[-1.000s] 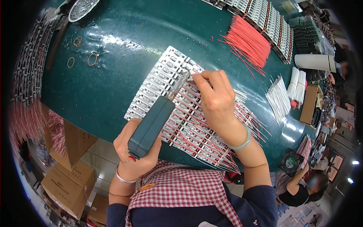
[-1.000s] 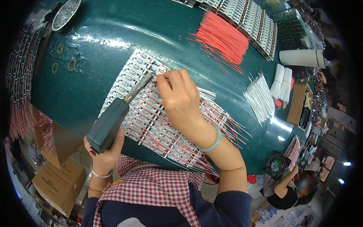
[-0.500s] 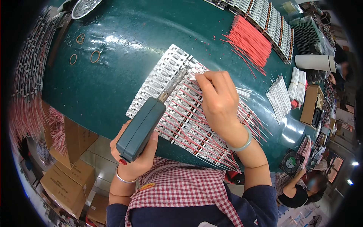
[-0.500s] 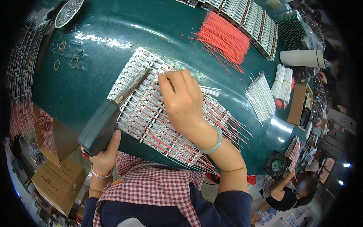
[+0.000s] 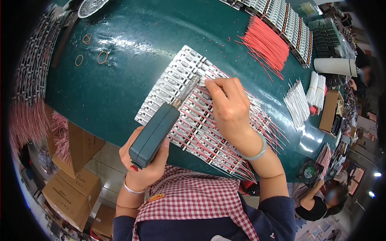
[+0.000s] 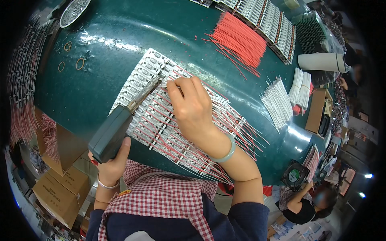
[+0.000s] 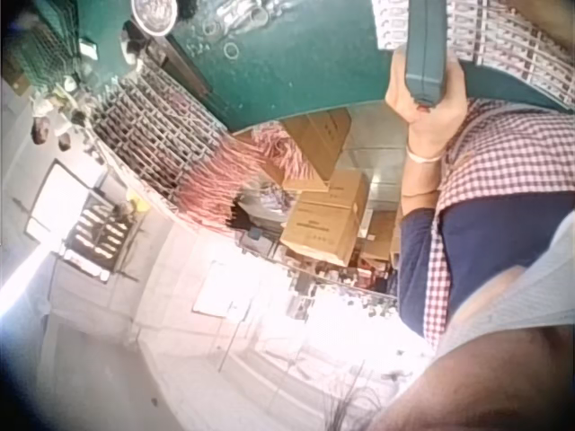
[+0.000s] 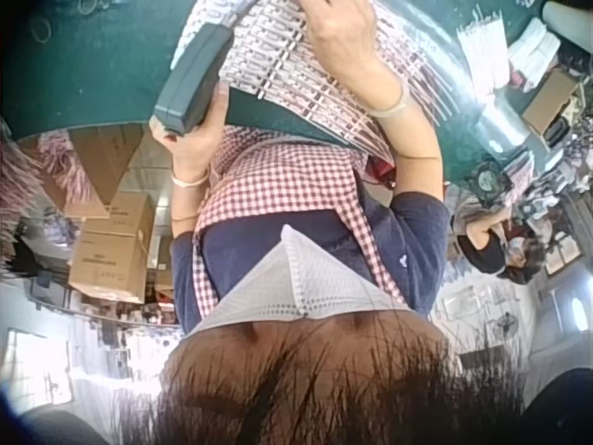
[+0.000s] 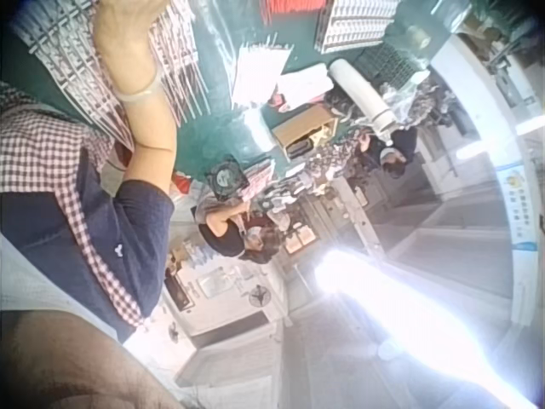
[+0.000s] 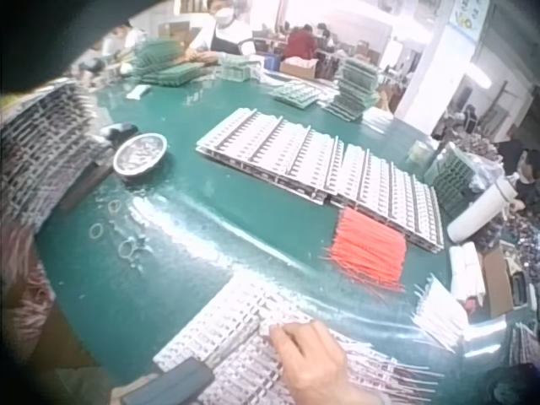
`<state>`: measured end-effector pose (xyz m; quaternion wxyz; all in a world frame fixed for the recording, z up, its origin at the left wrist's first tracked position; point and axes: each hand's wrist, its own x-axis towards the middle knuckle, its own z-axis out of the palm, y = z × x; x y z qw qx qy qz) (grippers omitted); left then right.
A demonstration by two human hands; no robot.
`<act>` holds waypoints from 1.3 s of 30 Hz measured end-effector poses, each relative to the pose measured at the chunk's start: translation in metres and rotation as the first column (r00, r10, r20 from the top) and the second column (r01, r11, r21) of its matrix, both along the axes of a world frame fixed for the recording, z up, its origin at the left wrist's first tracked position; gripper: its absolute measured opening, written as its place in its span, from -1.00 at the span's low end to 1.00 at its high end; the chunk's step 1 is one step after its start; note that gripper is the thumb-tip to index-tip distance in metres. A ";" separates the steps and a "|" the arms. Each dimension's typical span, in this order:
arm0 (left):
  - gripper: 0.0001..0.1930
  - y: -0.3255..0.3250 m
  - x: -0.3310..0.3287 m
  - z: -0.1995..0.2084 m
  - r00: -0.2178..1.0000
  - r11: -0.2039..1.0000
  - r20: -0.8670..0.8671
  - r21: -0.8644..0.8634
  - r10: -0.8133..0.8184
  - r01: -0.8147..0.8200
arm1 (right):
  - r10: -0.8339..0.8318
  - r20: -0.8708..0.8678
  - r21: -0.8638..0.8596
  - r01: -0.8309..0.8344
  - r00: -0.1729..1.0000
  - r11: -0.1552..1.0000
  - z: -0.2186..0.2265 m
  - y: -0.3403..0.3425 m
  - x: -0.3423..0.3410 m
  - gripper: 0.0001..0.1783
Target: The person uses a soldering iron to attach red and white wires to a white plastic grid on a green table. They pick up individual wires, place them into slots on the grid, and apply the soldering iron to secure them. The person alternates between red and white wires throughout the process.
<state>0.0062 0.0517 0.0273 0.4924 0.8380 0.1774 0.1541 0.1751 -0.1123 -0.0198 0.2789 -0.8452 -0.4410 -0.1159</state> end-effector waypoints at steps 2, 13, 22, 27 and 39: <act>-0.77 0.000 0.000 0.001 1.000 1.000 -0.014 0.007 0.002 -0.002 | 0.000 0.000 0.000 0.000 1.000 1.000 -0.002 0.000 0.000 -0.66; -0.80 -0.003 0.003 0.002 0.999 0.999 -0.038 0.033 -0.006 0.008 | 0.012 0.007 -0.014 -0.012 1.000 1.000 -0.001 0.000 0.001 -0.64; -0.80 -0.003 -0.003 0.004 0.999 0.999 -0.022 0.038 0.029 -0.028 | 0.007 0.016 -0.023 -0.007 1.000 1.000 0.000 0.000 0.000 -0.64; -0.77 -0.002 -0.009 0.003 0.999 0.999 0.002 0.009 0.047 -0.047 | 0.003 0.035 -0.024 -0.002 0.999 1.000 -0.001 0.001 -0.001 -0.65; -0.78 -0.001 -0.017 0.003 0.998 0.999 -0.047 -0.024 0.046 -0.048 | 0.047 0.024 -0.001 -0.047 0.999 0.999 0.001 -0.002 -0.012 -0.60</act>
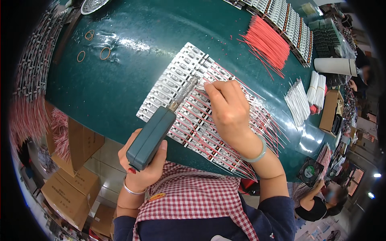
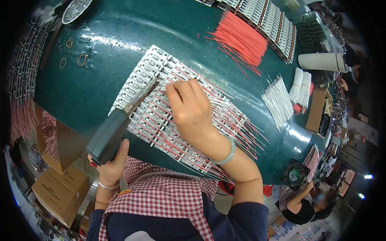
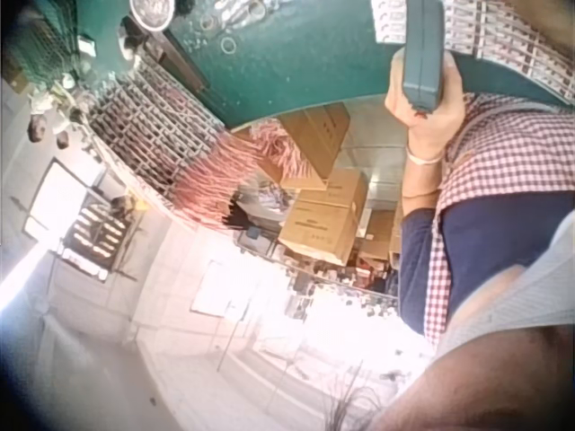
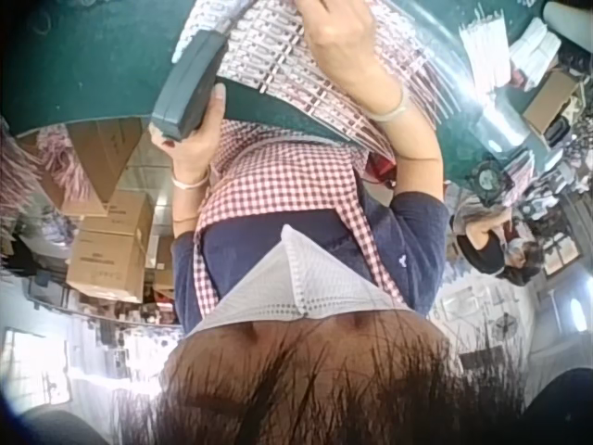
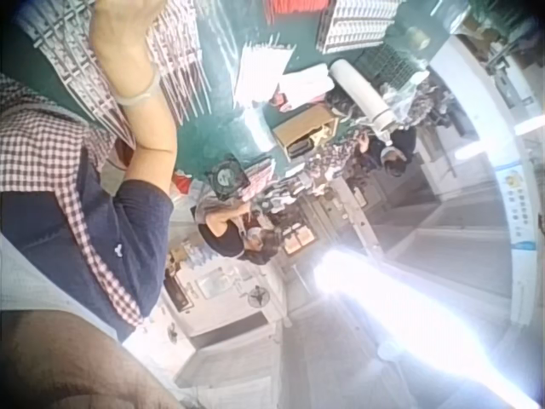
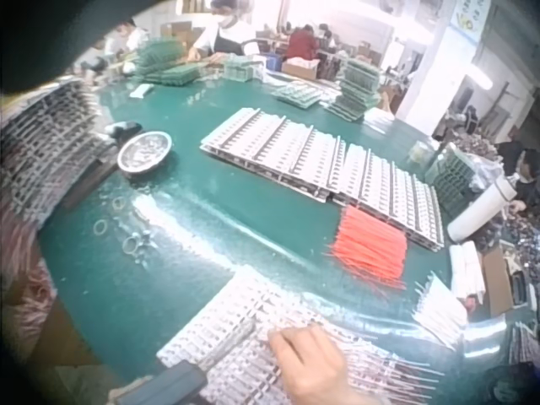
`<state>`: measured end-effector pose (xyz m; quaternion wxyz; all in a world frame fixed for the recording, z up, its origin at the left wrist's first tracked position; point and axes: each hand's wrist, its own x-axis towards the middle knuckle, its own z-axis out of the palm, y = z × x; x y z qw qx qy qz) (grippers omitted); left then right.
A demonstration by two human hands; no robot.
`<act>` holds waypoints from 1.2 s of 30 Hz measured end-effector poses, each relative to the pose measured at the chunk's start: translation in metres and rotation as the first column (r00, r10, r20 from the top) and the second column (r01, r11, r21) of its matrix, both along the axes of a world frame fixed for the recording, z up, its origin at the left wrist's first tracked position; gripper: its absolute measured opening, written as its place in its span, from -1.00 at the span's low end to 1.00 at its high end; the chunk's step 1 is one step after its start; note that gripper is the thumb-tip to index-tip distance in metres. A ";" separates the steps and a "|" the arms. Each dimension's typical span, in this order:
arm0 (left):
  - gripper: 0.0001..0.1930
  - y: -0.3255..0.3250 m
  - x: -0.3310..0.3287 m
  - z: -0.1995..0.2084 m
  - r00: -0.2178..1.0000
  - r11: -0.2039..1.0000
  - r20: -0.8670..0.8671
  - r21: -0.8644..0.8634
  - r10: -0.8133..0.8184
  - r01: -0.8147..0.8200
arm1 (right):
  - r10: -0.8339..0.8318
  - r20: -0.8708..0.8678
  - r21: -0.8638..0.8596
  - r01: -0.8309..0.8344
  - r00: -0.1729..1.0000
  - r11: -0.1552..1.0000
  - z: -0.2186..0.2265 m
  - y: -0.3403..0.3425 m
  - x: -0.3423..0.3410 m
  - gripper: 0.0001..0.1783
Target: The person uses a soldering iron to attach red and white wires to a white plastic grid on a green table. They pick up individual wires, place them into slots on the grid, and apply the soldering iron to secure them. The person alternates between red and white wires throughout the process.
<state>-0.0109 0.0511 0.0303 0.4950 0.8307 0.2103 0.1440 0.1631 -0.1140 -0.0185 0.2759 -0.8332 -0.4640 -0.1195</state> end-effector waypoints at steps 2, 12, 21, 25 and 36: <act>-0.78 0.000 0.000 -0.001 1.000 1.000 0.026 0.002 -0.018 0.018 | 0.005 -0.002 -0.008 -0.005 1.000 1.000 0.001 0.000 0.000 -0.60; -0.82 -0.002 0.004 -0.001 0.999 0.998 0.034 0.051 -0.038 0.036 | 0.010 0.003 -0.040 -0.010 1.000 0.999 0.003 0.003 0.001 -0.62; -0.83 -0.003 0.001 -0.001 0.999 0.998 0.041 0.067 -0.024 0.021 | 0.007 0.004 -0.056 -0.007 1.000 0.998 0.005 0.004 0.000 -0.65; -0.78 -0.002 -0.007 -0.004 0.998 0.999 0.059 0.053 0.000 -0.003 | -0.002 0.008 -0.058 0.003 1.000 0.998 0.004 0.004 -0.001 -0.66; -0.75 0.000 -0.020 -0.005 1.000 0.999 0.022 0.036 0.017 -0.018 | 0.022 -0.027 -0.015 -0.022 0.999 1.000 0.007 0.004 -0.013 -0.62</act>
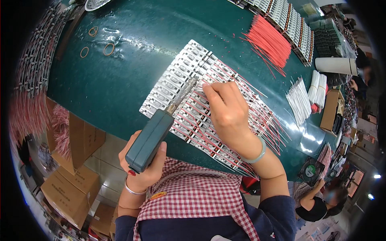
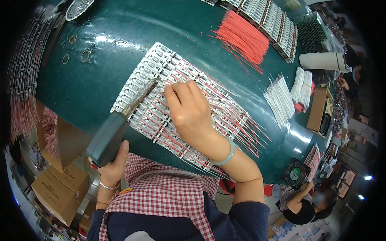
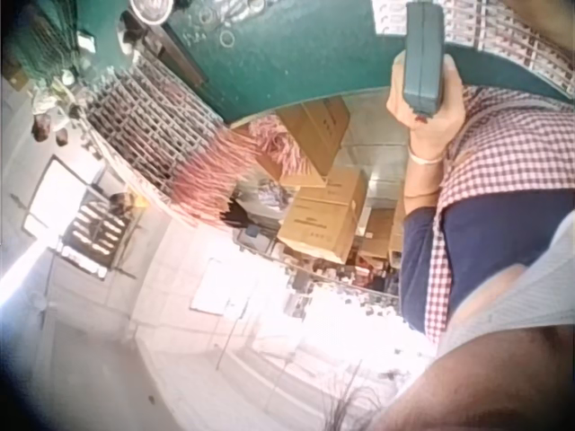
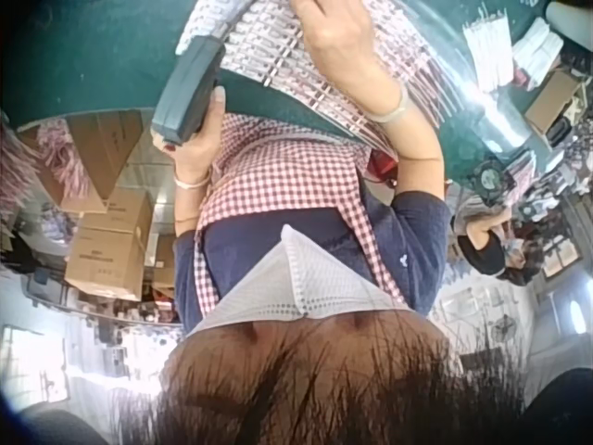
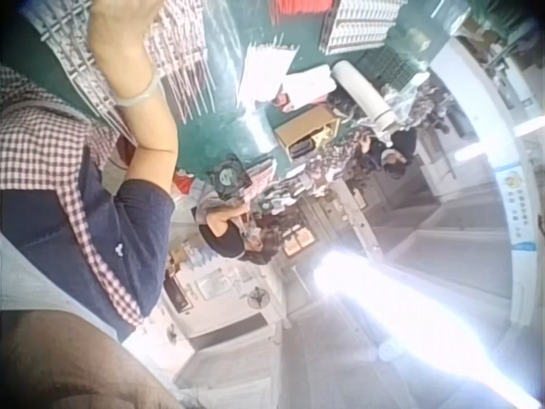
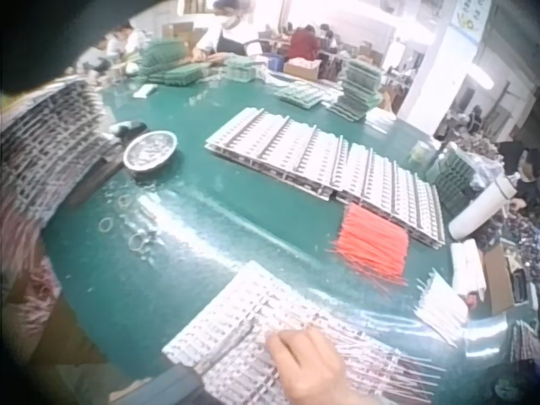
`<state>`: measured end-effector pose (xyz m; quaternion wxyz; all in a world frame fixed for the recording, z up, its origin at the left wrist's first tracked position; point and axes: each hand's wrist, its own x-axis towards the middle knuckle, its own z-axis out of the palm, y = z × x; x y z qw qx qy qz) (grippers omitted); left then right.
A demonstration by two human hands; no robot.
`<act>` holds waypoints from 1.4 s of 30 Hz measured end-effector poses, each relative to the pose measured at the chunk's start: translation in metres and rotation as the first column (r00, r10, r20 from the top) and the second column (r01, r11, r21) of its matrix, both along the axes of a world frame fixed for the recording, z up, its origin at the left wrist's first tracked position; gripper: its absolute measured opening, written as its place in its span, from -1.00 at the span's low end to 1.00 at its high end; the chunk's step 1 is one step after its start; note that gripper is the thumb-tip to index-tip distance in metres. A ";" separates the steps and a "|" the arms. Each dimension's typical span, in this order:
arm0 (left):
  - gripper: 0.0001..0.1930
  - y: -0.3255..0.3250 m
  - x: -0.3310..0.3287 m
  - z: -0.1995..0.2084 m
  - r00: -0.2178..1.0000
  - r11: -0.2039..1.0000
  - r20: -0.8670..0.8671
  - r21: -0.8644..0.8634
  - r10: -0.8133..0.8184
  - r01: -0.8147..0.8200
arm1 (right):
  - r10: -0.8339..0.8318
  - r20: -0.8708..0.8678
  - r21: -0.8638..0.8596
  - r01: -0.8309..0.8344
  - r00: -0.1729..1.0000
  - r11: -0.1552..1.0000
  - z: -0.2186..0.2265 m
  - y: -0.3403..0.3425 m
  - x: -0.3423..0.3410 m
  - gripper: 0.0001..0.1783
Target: The person uses a soldering iron to attach red and white wires to a white plastic grid on a green table. They pick up individual wires, place them into slots on the grid, and apply the soldering iron to secure them. The person alternates between red and white wires throughout the process.
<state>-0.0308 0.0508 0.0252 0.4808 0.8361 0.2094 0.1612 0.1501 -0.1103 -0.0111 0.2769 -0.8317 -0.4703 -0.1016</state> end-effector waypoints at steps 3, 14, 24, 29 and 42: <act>-0.75 0.000 0.001 0.003 1.000 1.000 -0.005 -0.010 -0.017 0.017 | -0.003 0.028 0.016 0.003 1.000 1.000 -0.003 0.001 -0.001 -0.63; -0.82 0.000 0.005 0.002 0.999 0.998 0.013 0.022 -0.053 0.052 | -0.002 0.035 -0.044 0.004 0.999 0.999 -0.001 0.003 -0.002 -0.65; -0.79 0.001 -0.005 0.002 0.999 0.999 0.031 0.031 -0.009 0.008 | -0.018 0.059 -0.048 0.021 0.998 0.999 -0.001 0.005 -0.003 -0.67; -0.77 0.002 -0.009 0.005 1.000 1.000 0.027 0.030 0.004 -0.005 | -0.010 0.049 -0.040 0.012 0.999 0.999 0.000 0.005 -0.004 -0.67; -0.74 0.003 -0.017 0.002 1.000 0.998 0.016 -0.058 -0.005 0.006 | 0.006 0.026 -0.008 -0.006 1.000 1.000 -0.002 0.005 -0.016 -0.65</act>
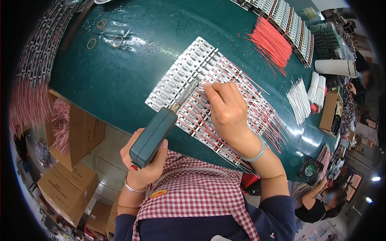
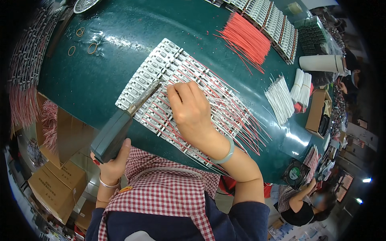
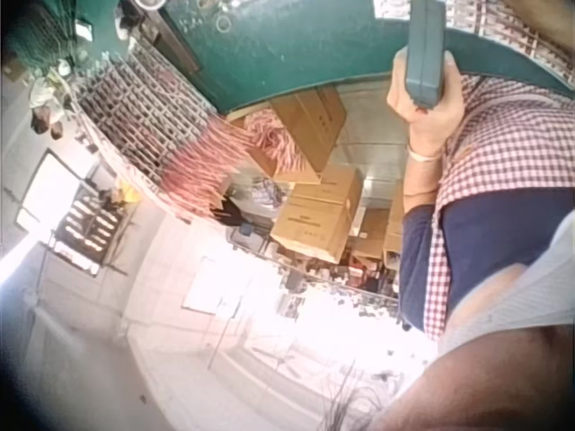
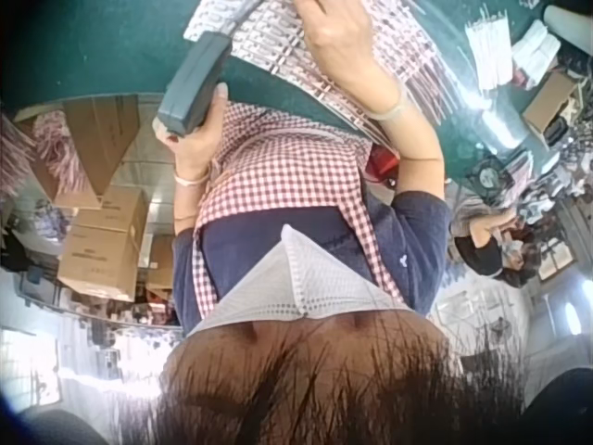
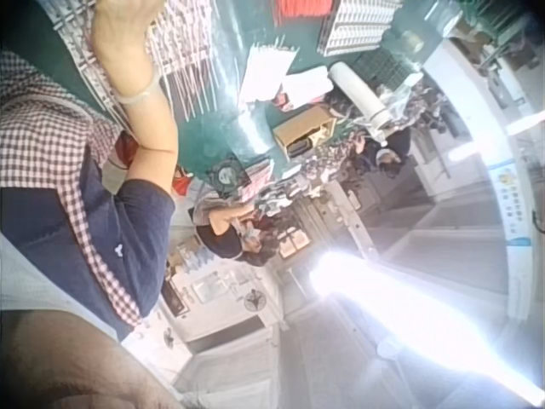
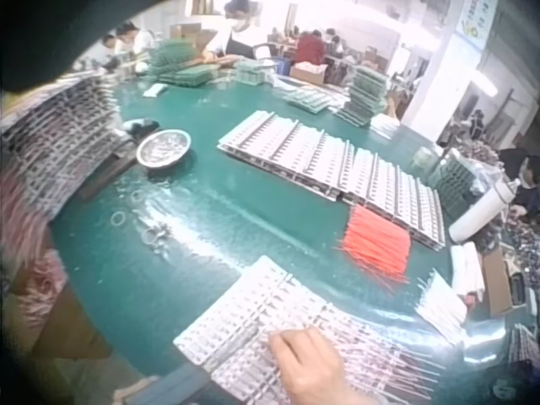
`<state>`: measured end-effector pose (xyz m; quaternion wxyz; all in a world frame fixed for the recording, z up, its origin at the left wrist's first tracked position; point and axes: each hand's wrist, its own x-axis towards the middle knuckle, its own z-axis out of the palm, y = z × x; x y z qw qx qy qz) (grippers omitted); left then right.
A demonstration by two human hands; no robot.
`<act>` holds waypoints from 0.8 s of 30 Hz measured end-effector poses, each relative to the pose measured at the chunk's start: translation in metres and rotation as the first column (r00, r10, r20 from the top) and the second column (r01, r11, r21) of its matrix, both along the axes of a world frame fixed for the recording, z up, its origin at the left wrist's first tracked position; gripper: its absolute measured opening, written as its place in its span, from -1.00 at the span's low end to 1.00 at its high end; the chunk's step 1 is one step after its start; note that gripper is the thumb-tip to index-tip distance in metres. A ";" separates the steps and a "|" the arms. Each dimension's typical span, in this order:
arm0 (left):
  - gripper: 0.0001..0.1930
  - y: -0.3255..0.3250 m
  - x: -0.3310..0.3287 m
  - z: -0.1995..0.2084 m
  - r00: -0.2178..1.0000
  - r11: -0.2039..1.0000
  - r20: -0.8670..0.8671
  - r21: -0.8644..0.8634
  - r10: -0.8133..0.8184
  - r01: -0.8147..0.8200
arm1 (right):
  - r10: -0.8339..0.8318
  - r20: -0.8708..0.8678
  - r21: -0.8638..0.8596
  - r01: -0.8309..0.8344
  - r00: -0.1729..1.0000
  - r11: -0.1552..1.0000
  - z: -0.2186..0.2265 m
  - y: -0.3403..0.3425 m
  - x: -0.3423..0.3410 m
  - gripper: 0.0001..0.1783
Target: The person uses a soldering iron to attach red and white wires to a white plastic grid on a green table. They pick up individual wires, place them into slots on the grid, and apply the soldering iron to secure them. The person alternates between red and white wires throughout the process.
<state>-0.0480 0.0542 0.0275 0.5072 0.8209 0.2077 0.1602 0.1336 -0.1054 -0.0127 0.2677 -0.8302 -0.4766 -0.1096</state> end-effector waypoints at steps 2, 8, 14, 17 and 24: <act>-0.75 0.001 0.002 0.001 1.000 0.999 0.009 0.040 -0.024 0.024 | 0.001 -0.001 0.000 -0.001 1.000 1.000 -0.001 0.000 0.000 -0.65; -0.82 0.000 0.003 0.001 1.000 0.997 -0.016 0.068 -0.023 0.024 | -0.001 0.005 -0.013 0.001 1.000 1.000 0.000 0.002 -0.001 -0.66; -0.84 0.001 0.006 0.002 0.999 0.998 -0.006 0.057 -0.038 0.038 | 0.001 0.040 -0.028 0.000 0.999 1.000 0.000 0.003 -0.002 -0.68; -0.83 -0.001 0.004 0.006 0.999 0.999 -0.038 0.042 -0.004 0.006 | -0.002 0.046 -0.028 0.003 0.999 1.000 -0.001 0.003 -0.002 -0.68; -0.76 0.000 -0.012 0.001 0.999 0.999 -0.020 0.039 0.034 -0.033 | -0.012 0.058 -0.037 0.014 0.998 0.999 -0.001 0.003 -0.003 -0.68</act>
